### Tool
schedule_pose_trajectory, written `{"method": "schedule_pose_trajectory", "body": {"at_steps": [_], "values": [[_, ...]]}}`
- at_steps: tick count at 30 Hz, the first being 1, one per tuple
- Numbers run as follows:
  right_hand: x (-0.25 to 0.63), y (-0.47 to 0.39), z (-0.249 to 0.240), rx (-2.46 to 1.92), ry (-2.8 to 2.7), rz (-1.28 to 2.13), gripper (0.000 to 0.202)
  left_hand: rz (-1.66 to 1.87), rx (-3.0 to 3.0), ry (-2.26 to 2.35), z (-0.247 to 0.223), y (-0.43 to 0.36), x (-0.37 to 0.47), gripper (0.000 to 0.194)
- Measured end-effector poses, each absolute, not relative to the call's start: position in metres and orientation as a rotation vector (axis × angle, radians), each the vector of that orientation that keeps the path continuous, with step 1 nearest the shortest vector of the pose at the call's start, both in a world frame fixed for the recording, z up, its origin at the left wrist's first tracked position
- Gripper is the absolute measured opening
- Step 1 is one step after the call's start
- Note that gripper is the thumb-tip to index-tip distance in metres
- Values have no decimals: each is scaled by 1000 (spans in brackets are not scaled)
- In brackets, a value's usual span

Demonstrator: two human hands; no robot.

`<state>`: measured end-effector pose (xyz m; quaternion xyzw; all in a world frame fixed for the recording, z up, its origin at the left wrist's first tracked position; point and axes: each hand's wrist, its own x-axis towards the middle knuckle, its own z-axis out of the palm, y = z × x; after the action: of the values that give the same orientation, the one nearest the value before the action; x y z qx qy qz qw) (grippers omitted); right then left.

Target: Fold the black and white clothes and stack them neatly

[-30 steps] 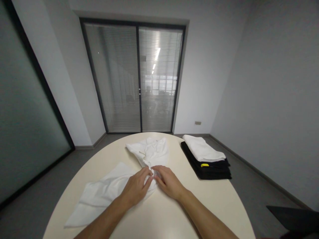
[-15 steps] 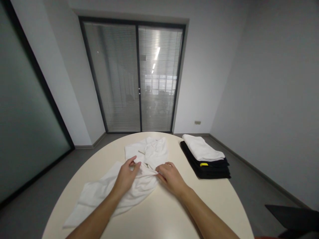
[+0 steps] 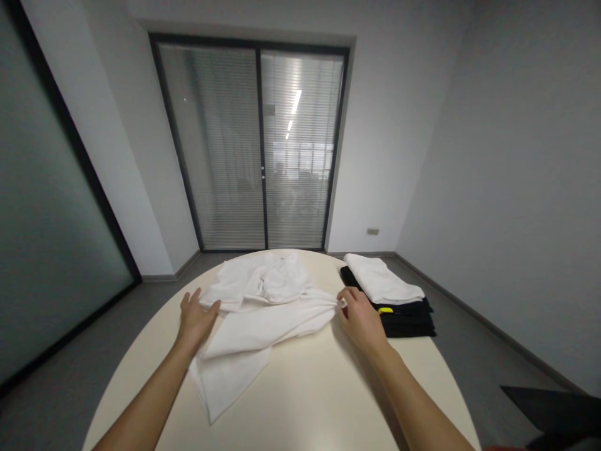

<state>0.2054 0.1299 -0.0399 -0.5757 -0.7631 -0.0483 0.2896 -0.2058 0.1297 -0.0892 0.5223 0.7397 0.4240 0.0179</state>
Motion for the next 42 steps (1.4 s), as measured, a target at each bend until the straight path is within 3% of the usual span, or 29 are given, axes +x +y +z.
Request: {"method": "schedule_pose_trajectory", "body": {"at_steps": [5,9,13,19,24,28,31,37,42], "values": [[174,120,-54,-1250,-2201,62,42,1108,2092,1891,-89,127,-174,40],[159,113,-66,-1219,-2279,272,50,974,2211,1745,-82,112,-146,40],[162,115,-70,-1209,-2266,260,63,1036,2326,1544,-61,92,-127,21],[154,109,-58,-821,-2423,279,69,971,2266,1127,-32,61,-92,19],[153,107,-53,-709,-2426,506,28,936,2105,1151,-35,64,-97,24],[173,116,-50,-975,-2176,661,16,1000,1955,1369,-61,92,-131,34],[192,124,-44,-1251,-2061,538,16,849,2103,1418,-76,102,-148,35],[207,131,-38,-1755,-1990,13,38,614,2270,1588,-67,93,-147,16],[186,122,-46,-1526,-2274,-227,67,694,2348,1455,-74,96,-152,24]]}}
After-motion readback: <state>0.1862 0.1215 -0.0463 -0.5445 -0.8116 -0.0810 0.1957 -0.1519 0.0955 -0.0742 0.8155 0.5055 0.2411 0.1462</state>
